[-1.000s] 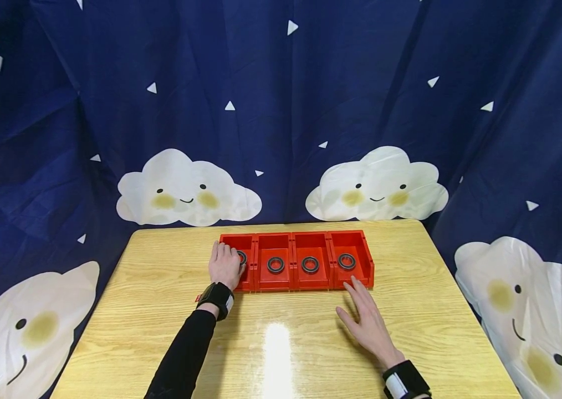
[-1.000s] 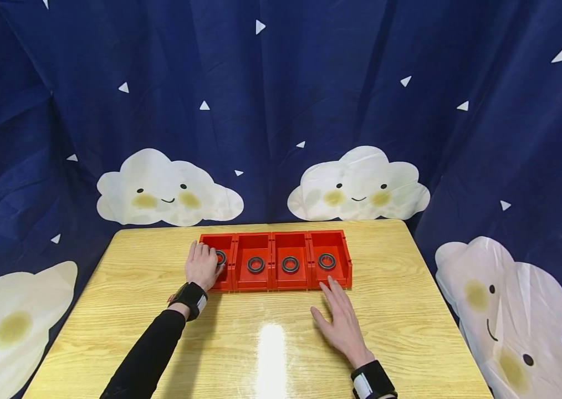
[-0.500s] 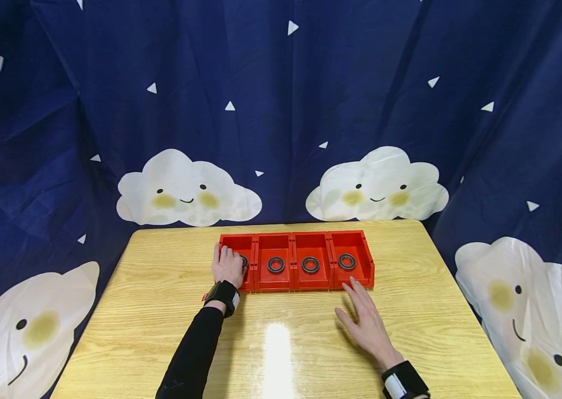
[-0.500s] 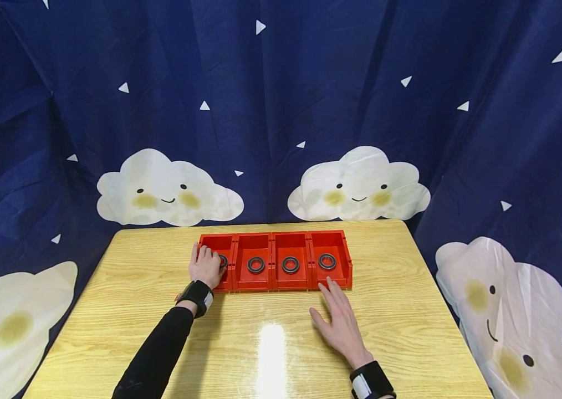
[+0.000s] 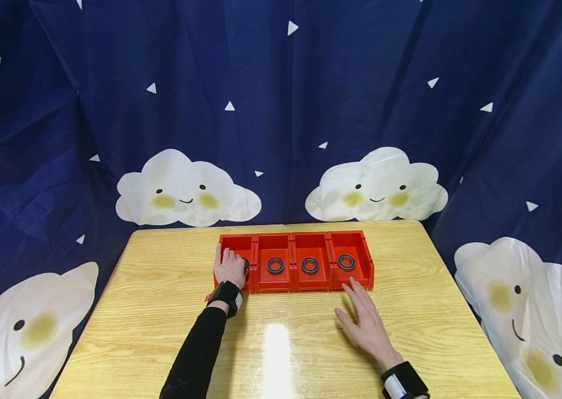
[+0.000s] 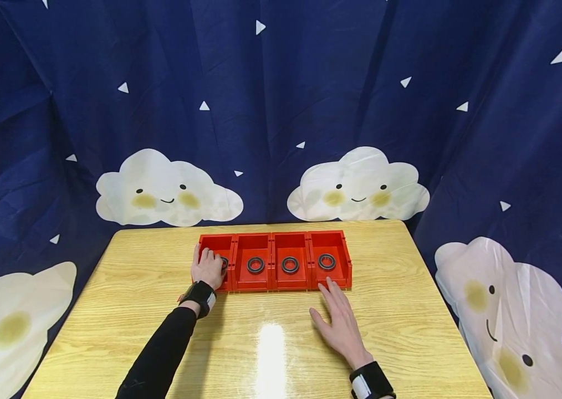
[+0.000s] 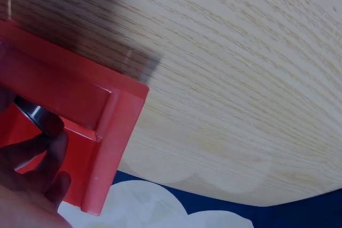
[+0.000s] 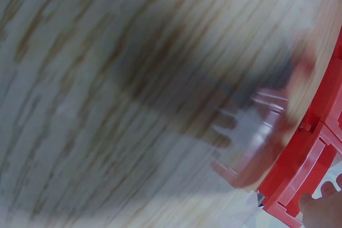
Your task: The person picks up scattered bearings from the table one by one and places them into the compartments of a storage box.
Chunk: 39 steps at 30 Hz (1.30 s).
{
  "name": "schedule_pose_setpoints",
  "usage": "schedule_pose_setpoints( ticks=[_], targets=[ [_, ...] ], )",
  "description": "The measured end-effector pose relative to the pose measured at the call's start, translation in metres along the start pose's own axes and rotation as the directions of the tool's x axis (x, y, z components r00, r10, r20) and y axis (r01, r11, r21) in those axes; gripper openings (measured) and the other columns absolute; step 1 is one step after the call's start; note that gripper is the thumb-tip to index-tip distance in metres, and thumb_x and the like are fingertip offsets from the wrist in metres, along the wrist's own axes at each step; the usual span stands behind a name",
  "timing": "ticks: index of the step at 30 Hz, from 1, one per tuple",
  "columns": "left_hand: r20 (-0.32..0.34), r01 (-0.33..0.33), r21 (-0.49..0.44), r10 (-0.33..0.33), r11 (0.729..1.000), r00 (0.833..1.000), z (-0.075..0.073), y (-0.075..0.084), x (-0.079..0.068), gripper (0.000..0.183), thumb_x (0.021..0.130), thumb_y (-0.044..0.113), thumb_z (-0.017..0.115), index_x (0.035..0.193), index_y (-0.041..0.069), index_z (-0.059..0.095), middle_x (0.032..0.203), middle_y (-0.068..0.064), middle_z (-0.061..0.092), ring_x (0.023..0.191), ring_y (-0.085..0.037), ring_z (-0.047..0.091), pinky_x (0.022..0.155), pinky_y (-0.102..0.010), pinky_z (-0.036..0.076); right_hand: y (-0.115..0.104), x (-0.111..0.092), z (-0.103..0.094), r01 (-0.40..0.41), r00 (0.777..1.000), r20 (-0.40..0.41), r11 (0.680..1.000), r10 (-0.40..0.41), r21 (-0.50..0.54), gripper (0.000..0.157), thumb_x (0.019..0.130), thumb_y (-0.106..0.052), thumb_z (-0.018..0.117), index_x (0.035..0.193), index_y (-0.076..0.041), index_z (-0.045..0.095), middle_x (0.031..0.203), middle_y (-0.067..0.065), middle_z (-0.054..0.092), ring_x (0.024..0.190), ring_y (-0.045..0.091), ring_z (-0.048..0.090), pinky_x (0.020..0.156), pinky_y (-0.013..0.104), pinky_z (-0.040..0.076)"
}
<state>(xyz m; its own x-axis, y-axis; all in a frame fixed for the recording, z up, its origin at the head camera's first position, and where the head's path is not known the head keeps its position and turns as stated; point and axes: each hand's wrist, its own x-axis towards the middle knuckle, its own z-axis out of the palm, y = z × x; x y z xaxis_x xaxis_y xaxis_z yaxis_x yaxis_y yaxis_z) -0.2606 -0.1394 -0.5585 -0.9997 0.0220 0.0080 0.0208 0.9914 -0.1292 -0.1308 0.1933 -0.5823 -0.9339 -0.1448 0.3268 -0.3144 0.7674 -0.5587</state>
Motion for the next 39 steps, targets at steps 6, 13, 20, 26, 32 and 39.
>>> schedule_pose_setpoints(
  ticks=[6,13,20,26,32,39],
  targets=[
    [0.035,0.003,0.011,-0.003,1.0,0.999,0.0,0.001,0.0,0.026,0.079,0.018,0.06,0.103,0.008,0.063,0.097,-0.008,0.057,0.114,-0.028,0.038,0.113,-0.045,-0.008,0.001,-0.001,0.001,0.014,1.0,-0.007,1.0,-0.015,-0.003,0.064,0.082,-0.039,0.06,0.137,-0.016,0.036,0.147,0.006,0.026,0.133,0.03,0.026,0.101,0.053,0.028],
    [0.048,0.012,0.01,-0.013,1.0,0.999,0.003,0.002,0.0,0.026,0.081,0.011,0.056,0.106,0.008,0.062,0.1,-0.009,0.058,0.115,-0.028,0.038,0.113,-0.045,-0.006,-0.001,0.0,0.0,-0.002,1.0,-0.004,1.0,0.002,-0.003,0.064,0.082,-0.04,0.06,0.137,-0.018,0.036,0.148,0.002,0.025,0.134,0.028,0.026,0.103,0.051,0.027],
    [0.034,0.021,0.002,-0.021,1.0,0.999,0.007,0.003,0.0,0.026,0.084,0.006,0.05,0.109,0.006,0.059,0.103,-0.009,0.058,0.113,-0.027,0.04,0.114,-0.044,-0.006,-0.001,-0.001,0.0,0.003,1.0,0.0,1.0,-0.003,0.001,0.063,0.082,-0.039,0.06,0.136,-0.015,0.037,0.147,0.007,0.027,0.133,0.031,0.026,0.101,0.054,0.028],
    [0.032,0.039,-0.023,-0.038,0.999,0.999,0.009,0.004,0.0,0.03,0.082,0.007,0.053,0.112,0.005,0.055,0.109,-0.009,0.058,0.117,-0.027,0.039,0.113,-0.044,-0.008,0.0,-0.002,0.0,-0.001,1.0,-0.01,1.0,0.001,0.006,0.063,0.081,-0.038,0.062,0.136,-0.016,0.038,0.145,0.011,0.029,0.132,0.032,0.027,0.101,0.053,0.028],
    [-0.015,0.048,-0.067,-0.049,0.997,0.999,0.013,0.003,0.0,0.036,0.082,0.013,0.054,0.117,0.002,0.051,0.11,-0.01,0.059,0.121,-0.027,0.038,0.114,-0.043,-0.002,0.002,-0.002,0.001,0.012,1.0,-0.012,1.0,-0.012,0.0,0.063,0.082,-0.036,0.061,0.136,-0.015,0.037,0.145,0.012,0.029,0.131,0.035,0.028,0.101,0.053,0.027],
    [-0.105,0.011,-0.101,-0.022,0.995,0.994,0.007,-0.003,-0.005,0.069,0.074,0.037,0.065,0.128,0.001,0.042,0.124,-0.013,0.055,0.131,-0.026,0.032,0.114,-0.042,0.006,0.005,-0.003,0.0,0.014,1.0,-0.021,1.0,-0.014,0.0,0.063,0.082,-0.037,0.06,0.136,-0.013,0.038,0.145,0.012,0.029,0.131,0.036,0.028,0.101,0.053,0.027]
  ],
)
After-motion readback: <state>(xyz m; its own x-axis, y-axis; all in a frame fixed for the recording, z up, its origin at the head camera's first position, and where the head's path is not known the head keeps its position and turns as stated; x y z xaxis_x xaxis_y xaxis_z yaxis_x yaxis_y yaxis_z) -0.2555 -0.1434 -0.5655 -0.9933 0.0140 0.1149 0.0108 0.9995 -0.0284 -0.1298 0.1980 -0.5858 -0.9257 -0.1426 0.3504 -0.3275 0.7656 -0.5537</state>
